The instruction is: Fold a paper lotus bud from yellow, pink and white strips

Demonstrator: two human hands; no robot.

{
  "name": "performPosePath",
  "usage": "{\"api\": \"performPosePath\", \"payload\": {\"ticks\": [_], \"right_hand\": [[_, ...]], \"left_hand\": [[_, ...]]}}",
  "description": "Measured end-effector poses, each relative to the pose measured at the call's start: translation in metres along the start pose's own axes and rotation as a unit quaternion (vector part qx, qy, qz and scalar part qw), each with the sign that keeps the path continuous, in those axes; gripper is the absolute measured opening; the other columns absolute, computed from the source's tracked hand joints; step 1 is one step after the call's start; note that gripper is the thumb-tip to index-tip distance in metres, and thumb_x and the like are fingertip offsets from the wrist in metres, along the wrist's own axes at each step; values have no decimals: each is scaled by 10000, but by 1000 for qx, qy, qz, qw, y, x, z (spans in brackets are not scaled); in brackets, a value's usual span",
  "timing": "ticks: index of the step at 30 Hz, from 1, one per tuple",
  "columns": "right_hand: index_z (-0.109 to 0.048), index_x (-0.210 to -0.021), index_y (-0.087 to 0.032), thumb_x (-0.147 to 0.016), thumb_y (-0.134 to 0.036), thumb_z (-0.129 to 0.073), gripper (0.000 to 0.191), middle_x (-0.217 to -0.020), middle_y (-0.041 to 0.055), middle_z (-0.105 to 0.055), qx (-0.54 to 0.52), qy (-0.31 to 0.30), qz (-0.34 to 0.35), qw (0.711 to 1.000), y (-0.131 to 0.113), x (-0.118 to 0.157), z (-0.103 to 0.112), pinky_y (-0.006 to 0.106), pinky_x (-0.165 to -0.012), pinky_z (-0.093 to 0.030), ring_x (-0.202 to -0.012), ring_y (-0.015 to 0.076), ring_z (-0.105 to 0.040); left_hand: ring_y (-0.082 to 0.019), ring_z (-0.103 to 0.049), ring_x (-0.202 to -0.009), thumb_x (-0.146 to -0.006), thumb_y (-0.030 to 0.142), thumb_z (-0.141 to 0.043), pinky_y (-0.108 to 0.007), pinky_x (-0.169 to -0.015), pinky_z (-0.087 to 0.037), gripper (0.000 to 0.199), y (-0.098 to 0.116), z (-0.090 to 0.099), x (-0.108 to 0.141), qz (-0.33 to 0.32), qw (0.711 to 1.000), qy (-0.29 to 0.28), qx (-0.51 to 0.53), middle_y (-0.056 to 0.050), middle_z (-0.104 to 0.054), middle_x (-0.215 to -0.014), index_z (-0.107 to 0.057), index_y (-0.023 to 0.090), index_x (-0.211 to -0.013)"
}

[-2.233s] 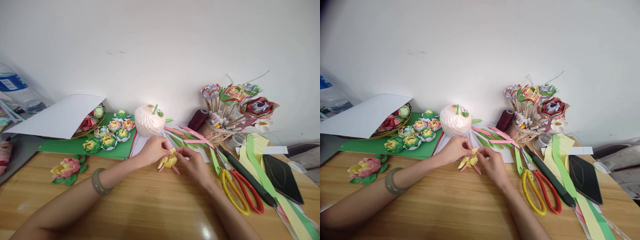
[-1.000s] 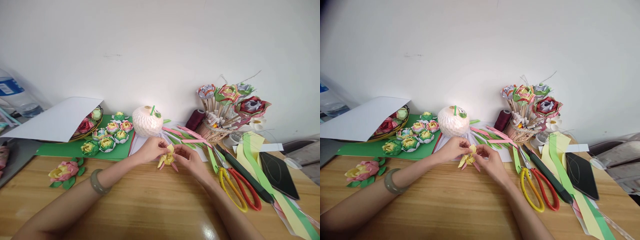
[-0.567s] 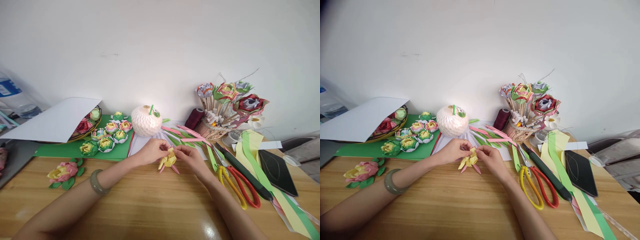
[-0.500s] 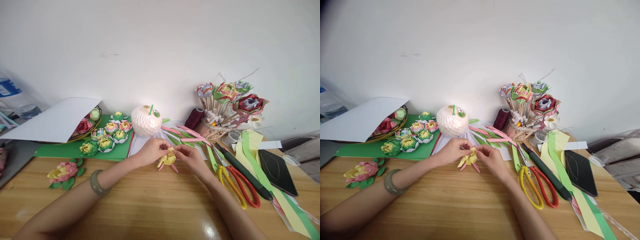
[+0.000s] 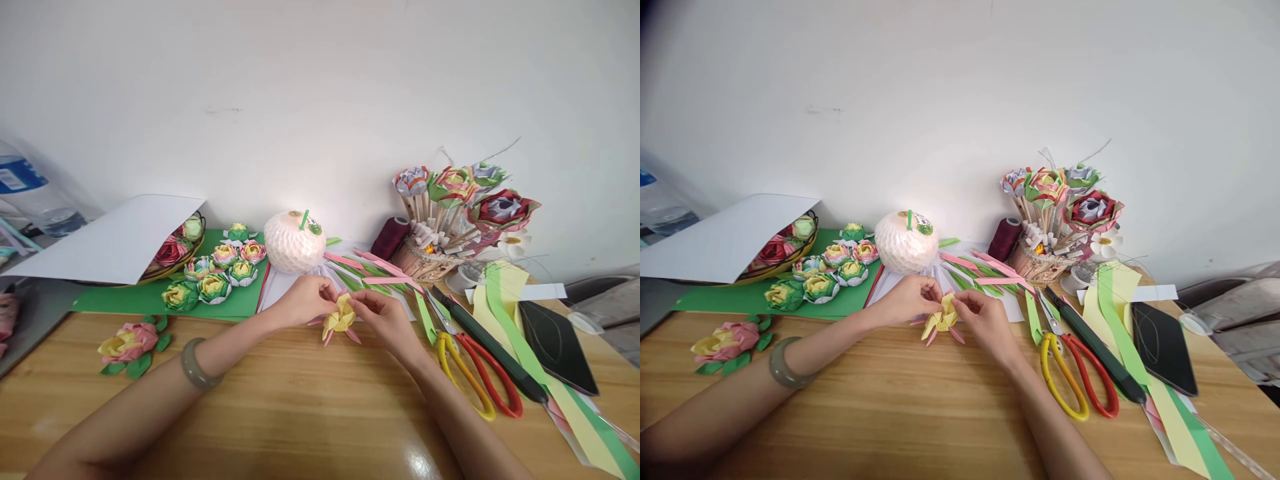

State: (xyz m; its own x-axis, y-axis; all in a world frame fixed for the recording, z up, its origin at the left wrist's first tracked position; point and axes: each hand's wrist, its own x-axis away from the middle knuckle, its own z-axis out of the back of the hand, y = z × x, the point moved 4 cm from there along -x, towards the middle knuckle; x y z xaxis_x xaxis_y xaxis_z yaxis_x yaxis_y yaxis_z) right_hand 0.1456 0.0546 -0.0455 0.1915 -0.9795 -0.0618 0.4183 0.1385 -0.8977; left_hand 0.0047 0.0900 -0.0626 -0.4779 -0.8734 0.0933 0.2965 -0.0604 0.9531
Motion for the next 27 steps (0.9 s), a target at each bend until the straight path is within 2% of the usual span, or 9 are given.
{"api": "performPosePath", "payload": {"ticks": [4,7,10,13,15,18,21,24,27], "right_hand": [[-646,-833,-184,-813,-277,-487,185,-807,31,-686,71,10,64,995,-12,4,0,267,-641,-447,-718,181,-609],[-659,-816,-194,-820,-265,-478,194,-810,27,-697,105,16,90,990,-16,6,0,268,-645,-449,-726,187,-615],[-658,-780,-187,-832,-281,-467,219,-780,27,-695,100,30,90,990,-15,6,2,269,-637,-453,-693,183,-609],[-650,-788,-180,-844,-280,-457,224,-760,18,-686,99,41,92,990,-14,6,3,257,-621,-453,-665,166,-600],[-647,-796,-178,-847,-274,-457,219,-760,17,-682,100,39,92,990,-13,5,3,249,-609,-458,-665,160,-600],[-649,-821,-185,-848,-265,-461,206,-797,29,-678,111,33,115,987,-14,6,1,256,-618,-472,-699,163,-604],[-642,-916,-198,-817,-247,-520,165,-905,55,-648,155,59,187,968,-19,10,1,303,-721,-473,-821,186,-591],[-638,-947,-212,-789,-204,-553,179,-878,62,-614,208,90,259,939,-24,15,0,324,-709,-467,-825,193,-566],[-641,-887,-207,-793,-139,-529,161,-794,51,-604,225,111,294,922,-26,17,-1,302,-643,-460,-744,172,-555]], "left_hand": [[-76,-492,-406,-603,121,-520,-171,-383,-335,31,1,0,4,10,999,33,-19,30,-559,-515,-522,151,-610],[-84,-521,-451,-626,132,-516,-170,-402,-350,26,6,1,7,-28,997,58,-39,24,-572,-548,-528,155,-620],[-88,-543,-499,-632,118,-523,-170,-439,-385,70,12,1,9,-57,996,64,-13,21,-580,-599,-548,156,-685],[-82,-519,-435,-652,103,-514,-168,-387,-353,263,9,0,5,2,997,34,74,23,-585,-607,-548,155,-908],[-100,-562,-489,-679,127,-537,-177,-416,-381,301,4,0,2,40,990,19,132,-5,-615,-652,-541,132,-980],[-131,-605,-649,-690,205,-605,-213,-572,-450,196,1,-2,-3,27,986,-15,163,-44,-649,-718,-615,100,-855],[-139,-592,-697,-669,249,-645,-235,-651,-454,175,2,-2,-4,-7,986,-24,166,-41,-658,-733,-651,106,-769],[-135,-580,-682,-674,266,-642,-232,-638,-440,162,5,0,-2,-36,987,-5,159,-25,-644,-697,-647,116,-734],[-111,-558,-566,-698,299,-620,-214,-542,-417,178,8,0,1,-48,986,-7,159,2,-594,-611,-606,122,-694]]}}
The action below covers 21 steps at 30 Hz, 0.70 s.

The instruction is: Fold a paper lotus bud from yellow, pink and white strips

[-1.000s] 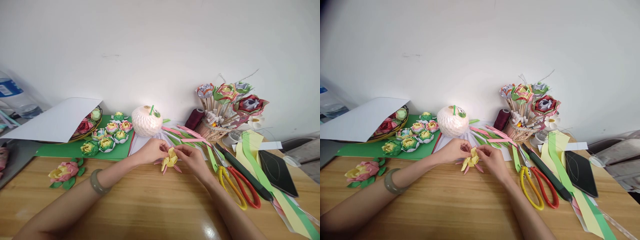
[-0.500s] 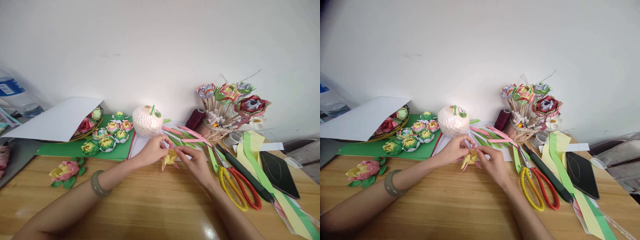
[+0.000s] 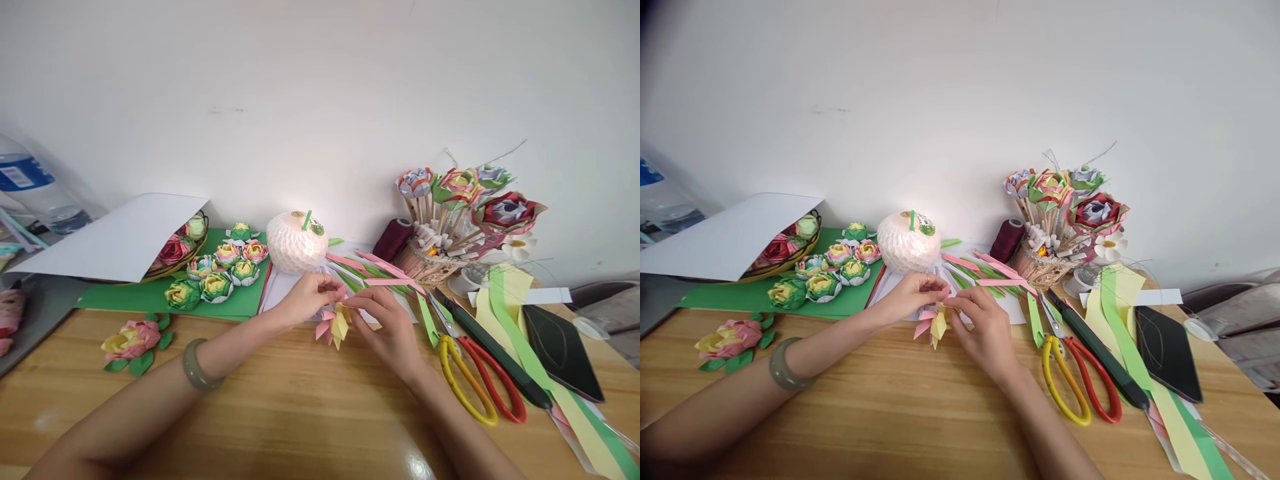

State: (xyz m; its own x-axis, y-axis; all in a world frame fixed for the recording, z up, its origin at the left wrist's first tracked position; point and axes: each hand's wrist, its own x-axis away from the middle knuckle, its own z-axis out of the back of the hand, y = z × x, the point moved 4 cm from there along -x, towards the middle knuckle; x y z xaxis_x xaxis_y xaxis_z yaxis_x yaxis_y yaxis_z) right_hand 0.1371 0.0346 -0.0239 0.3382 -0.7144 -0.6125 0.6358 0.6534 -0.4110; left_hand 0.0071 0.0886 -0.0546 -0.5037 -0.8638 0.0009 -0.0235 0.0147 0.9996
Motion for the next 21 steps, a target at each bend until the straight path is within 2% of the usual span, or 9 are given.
{"api": "performPosePath", "payload": {"ticks": [3,5,9,12,14,16,17,19,21], "right_hand": [[-626,-858,-204,-780,-101,-534,159,-793,47,-606,7,0,33,999,-2,1,-2,291,-628,-451,-728,163,-548],[-617,-868,-210,-773,-86,-533,177,-806,46,-604,21,-12,54,998,-3,3,-3,291,-622,-445,-734,165,-543],[-599,-897,-228,-770,-72,-516,217,-854,49,-588,23,-9,65,998,-7,4,1,319,-664,-446,-786,181,-540],[-550,-1009,-251,-794,-144,-511,243,-1044,71,-541,-16,-9,25,1000,-9,2,2,389,-797,-442,-970,221,-519],[-418,-1194,-248,-776,-288,-574,448,-1229,109,-435,-36,-20,-17,999,-8,2,-1,460,-894,-398,-1144,273,-419],[-214,-1329,-221,-671,-441,-665,826,-1340,153,-312,-37,-30,-40,998,-6,2,-8,519,-936,-354,-1238,326,-301],[-147,-1351,-215,-629,-472,-691,940,-1357,166,-283,-32,-38,-47,998,-5,3,-12,532,-935,-351,-1249,340,-278],[-121,-1358,-217,-604,-474,-711,991,-1347,172,-293,-17,-41,-66,997,-2,4,-17,539,-924,-361,-1234,344,-296],[-188,-1338,-229,-640,-438,-699,890,-1299,156,-366,-7,-31,-79,996,1,5,-19,527,-914,-373,-1202,327,-337]], "left_hand": [[-67,-477,-408,-752,343,-557,-189,-414,-356,222,2,-1,2,14,1000,11,12,32,-522,-551,-548,132,-683],[-48,-438,-382,-764,352,-538,-175,-372,-322,239,5,0,3,6,999,32,11,33,-505,-570,-528,133,-671],[-56,-483,-483,-756,313,-552,-156,-414,-359,200,11,1,4,-6,998,50,27,16,-516,-636,-525,128,-684],[-70,-520,-530,-752,286,-546,-158,-438,-388,150,12,1,4,16,995,58,81,19,-513,-668,-503,143,-739],[-79,-539,-541,-737,259,-548,-150,-414,-373,127,11,0,5,34,990,71,118,23,-506,-680,-480,155,-761],[-83,-547,-546,-719,229,-551,-138,-396,-354,119,9,-1,5,45,985,76,148,26,-501,-669,-464,162,-764],[-81,-545,-540,-709,215,-551,-133,-388,-345,118,8,-2,5,49,983,75,159,29,-497,-658,-460,164,-763],[-75,-540,-532,-692,199,-553,-129,-381,-340,117,6,-4,5,54,981,75,172,31,-498,-660,-458,166,-752],[-76,-541,-528,-682,204,-561,-129,-361,-326,123,5,-6,6,62,980,72,172,30,-502,-677,-459,169,-740]]}}
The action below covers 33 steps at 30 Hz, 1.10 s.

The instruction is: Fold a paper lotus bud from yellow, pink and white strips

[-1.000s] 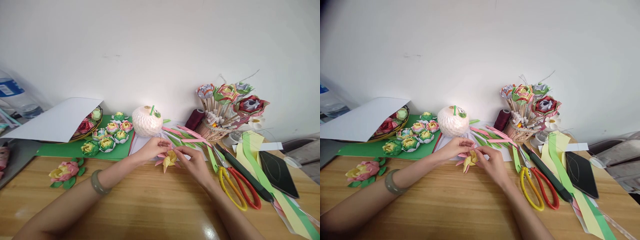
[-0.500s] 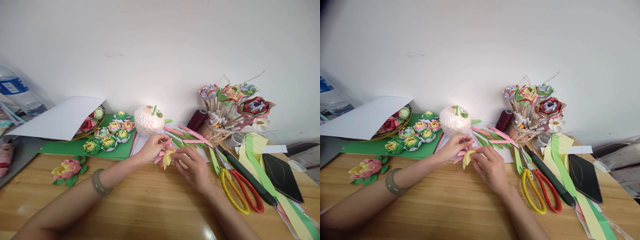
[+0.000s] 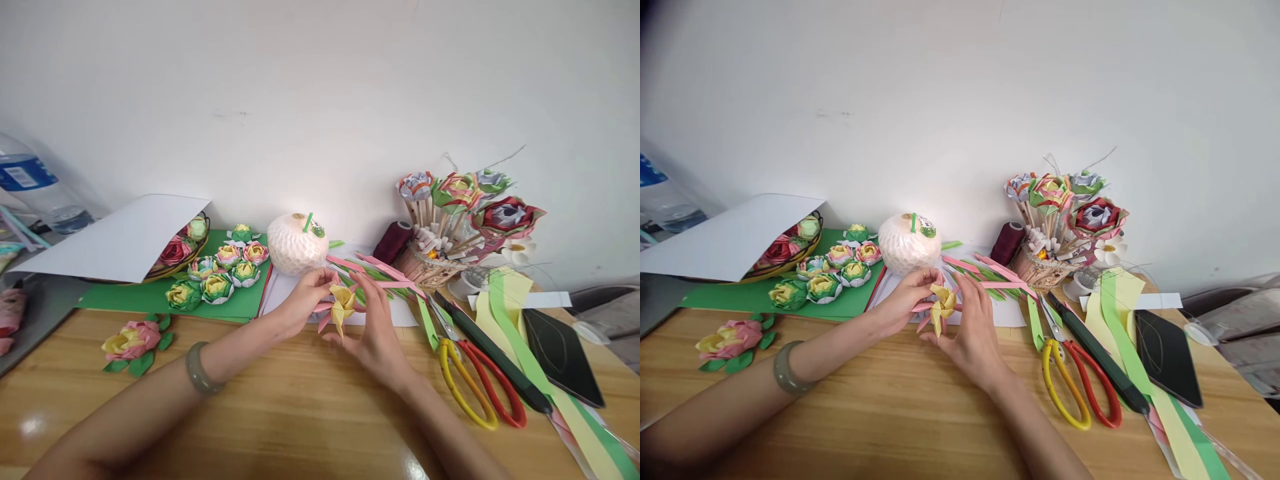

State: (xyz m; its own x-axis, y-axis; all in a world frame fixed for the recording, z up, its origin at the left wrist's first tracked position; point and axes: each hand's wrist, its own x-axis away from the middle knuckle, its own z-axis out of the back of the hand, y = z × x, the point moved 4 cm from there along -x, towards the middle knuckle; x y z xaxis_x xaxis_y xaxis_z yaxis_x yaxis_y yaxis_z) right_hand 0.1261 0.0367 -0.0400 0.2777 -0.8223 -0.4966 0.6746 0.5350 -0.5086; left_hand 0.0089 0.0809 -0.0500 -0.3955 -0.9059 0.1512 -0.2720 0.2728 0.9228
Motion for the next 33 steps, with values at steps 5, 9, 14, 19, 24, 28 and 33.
{"api": "performPosePath", "payload": {"ticks": [5,9,14,19,24,28,33], "right_hand": [[-453,-1175,-254,-744,-323,-634,473,-1035,79,-597,23,27,48,998,-2,-1,7,447,-826,-428,-997,270,-485],[-525,-1134,-225,-765,-342,-612,397,-878,65,-632,21,39,35,998,-2,-2,12,365,-697,-461,-792,221,-553],[-604,-1028,-218,-763,-311,-621,281,-816,49,-609,-37,20,16,999,-2,-3,12,309,-646,-466,-742,188,-566],[-636,-792,-197,-748,-260,-640,76,-726,27,-583,-80,60,-40,994,5,-6,18,282,-582,-446,-660,163,-538],[-642,-726,-188,-750,-269,-631,85,-670,11,-557,-81,108,-94,986,14,-4,24,259,-543,-426,-599,141,-509],[-650,-772,-176,-730,-328,-641,159,-755,41,-597,-114,114,-137,977,22,-3,22,261,-557,-446,-686,165,-548],[-649,-852,-180,-750,-381,-603,229,-863,46,-648,-227,29,-170,959,25,-7,13,310,-693,-482,-817,200,-584]], "left_hand": [[-58,-516,-503,-689,271,-599,-130,-353,-309,169,0,-1,2,18,1000,-15,-19,32,-504,-694,-482,168,-754],[-36,-469,-458,-698,297,-607,-138,-356,-275,181,2,-2,3,26,998,-22,-53,27,-522,-680,-512,149,-743],[-63,-507,-504,-717,364,-602,-155,-387,-321,276,3,0,1,12,997,-18,-73,-7,-568,-756,-561,151,-887],[-113,-568,-696,-790,478,-474,-220,-574,-457,377,3,1,1,-9,999,9,-36,-79,-567,-1030,-543,158,-977],[-165,-526,-934,-801,231,-485,-304,-844,-418,117,17,4,15,-247,935,130,-219,-37,-573,-939,-551,182,-886],[-203,-488,-1008,-805,199,-478,-357,-918,-373,189,16,-13,26,-342,833,58,-431,-67,-600,-976,-588,183,-958],[-216,-490,-1046,-774,295,-555,-370,-912,-407,355,8,-14,20,-283,833,40,-474,-70,-533,-1129,-523,226,-1121]]}}
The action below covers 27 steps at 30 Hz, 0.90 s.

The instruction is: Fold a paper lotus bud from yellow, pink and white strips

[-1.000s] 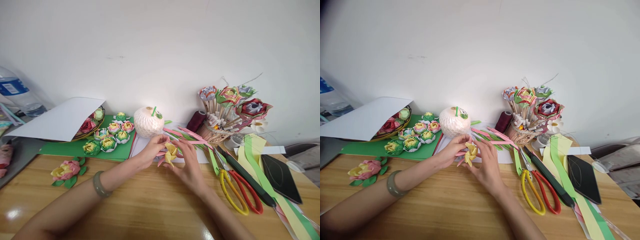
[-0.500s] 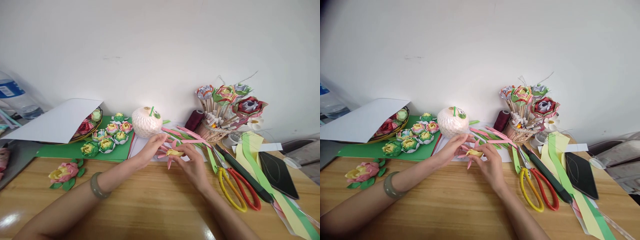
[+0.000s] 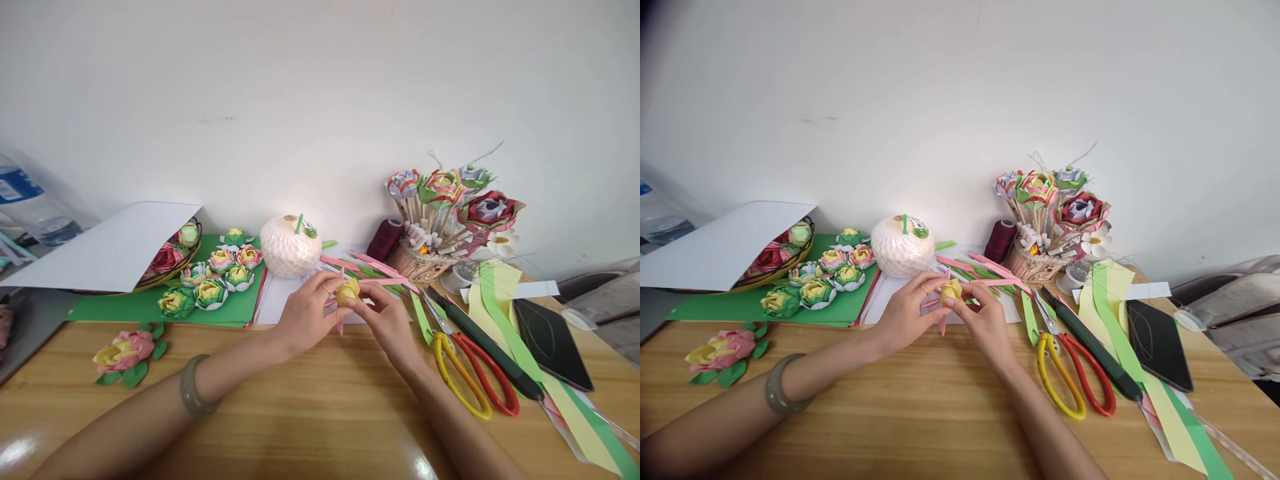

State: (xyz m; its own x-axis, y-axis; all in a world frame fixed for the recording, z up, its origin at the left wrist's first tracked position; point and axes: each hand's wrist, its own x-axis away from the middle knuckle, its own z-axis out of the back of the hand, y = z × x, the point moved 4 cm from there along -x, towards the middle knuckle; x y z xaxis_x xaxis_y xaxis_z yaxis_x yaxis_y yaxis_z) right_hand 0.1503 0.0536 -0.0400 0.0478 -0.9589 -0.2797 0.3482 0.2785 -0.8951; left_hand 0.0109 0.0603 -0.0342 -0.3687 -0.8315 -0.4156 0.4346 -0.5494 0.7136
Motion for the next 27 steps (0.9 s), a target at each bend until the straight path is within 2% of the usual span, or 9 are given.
{"api": "performPosePath", "payload": {"ticks": [3,7,12,15,17,22,24,27], "right_hand": [[-637,-944,-183,-798,-387,-540,269,-928,46,-660,-73,-51,-34,995,0,0,-4,329,-738,-492,-849,204,-601],[-612,-1033,-201,-827,-395,-494,307,-992,52,-650,-122,-58,-53,989,-1,1,-5,345,-755,-512,-883,205,-614],[-593,-1056,-206,-826,-373,-503,298,-1072,60,-629,-105,-79,-41,991,-6,2,-6,361,-798,-502,-1000,226,-577],[-601,-1024,-205,-800,-351,-545,273,-1070,55,-633,-93,-81,-36,992,-9,3,-6,371,-841,-477,-992,222,-579],[-608,-997,-204,-789,-338,-562,251,-1041,51,-641,-106,-77,-40,991,-8,3,-5,367,-844,-476,-958,210,-592],[-617,-968,-207,-805,-339,-545,221,-861,30,-660,-146,-36,-53,987,-3,3,0,328,-695,-530,-762,170,-626],[-635,-934,-209,-802,-327,-553,195,-827,28,-660,-116,-29,-34,992,-5,3,2,321,-677,-527,-738,166,-622],[-656,-899,-216,-803,-306,-553,168,-897,45,-650,-56,-35,23,998,-11,3,1,316,-679,-515,-797,178,-605]], "left_hand": [[-211,-493,-1047,-714,276,-628,-372,-914,-428,445,-6,-1,-4,39,996,-28,69,-62,-485,-1146,-511,256,-1142],[-237,-452,-1093,-597,208,-720,-382,-872,-472,639,-12,-4,-8,68,981,-83,161,-71,-403,-1182,-479,262,-1186],[-238,-499,-1003,-548,187,-731,-345,-717,-526,701,-19,-6,-6,91,979,-92,156,-75,-373,-1201,-459,274,-1189],[-215,-526,-924,-552,233,-735,-311,-651,-523,650,-22,-4,-7,115,979,-67,154,-78,-412,-1162,-479,248,-1150],[-214,-516,-949,-559,247,-738,-307,-687,-513,580,-23,-2,-10,123,974,-52,185,-81,-438,-1132,-518,220,-1095],[-213,-487,-1018,-552,227,-745,-294,-753,-479,463,-20,2,-17,113,959,-66,253,-75,-494,-1091,-592,187,-988],[-196,-517,-965,-552,233,-744,-296,-767,-468,444,-20,3,-18,131,950,-71,276,-66,-521,-1054,-591,168,-964],[-169,-552,-867,-574,245,-731,-299,-771,-458,402,-19,3,-17,167,929,-88,317,-42,-562,-933,-559,144,-924]]}}
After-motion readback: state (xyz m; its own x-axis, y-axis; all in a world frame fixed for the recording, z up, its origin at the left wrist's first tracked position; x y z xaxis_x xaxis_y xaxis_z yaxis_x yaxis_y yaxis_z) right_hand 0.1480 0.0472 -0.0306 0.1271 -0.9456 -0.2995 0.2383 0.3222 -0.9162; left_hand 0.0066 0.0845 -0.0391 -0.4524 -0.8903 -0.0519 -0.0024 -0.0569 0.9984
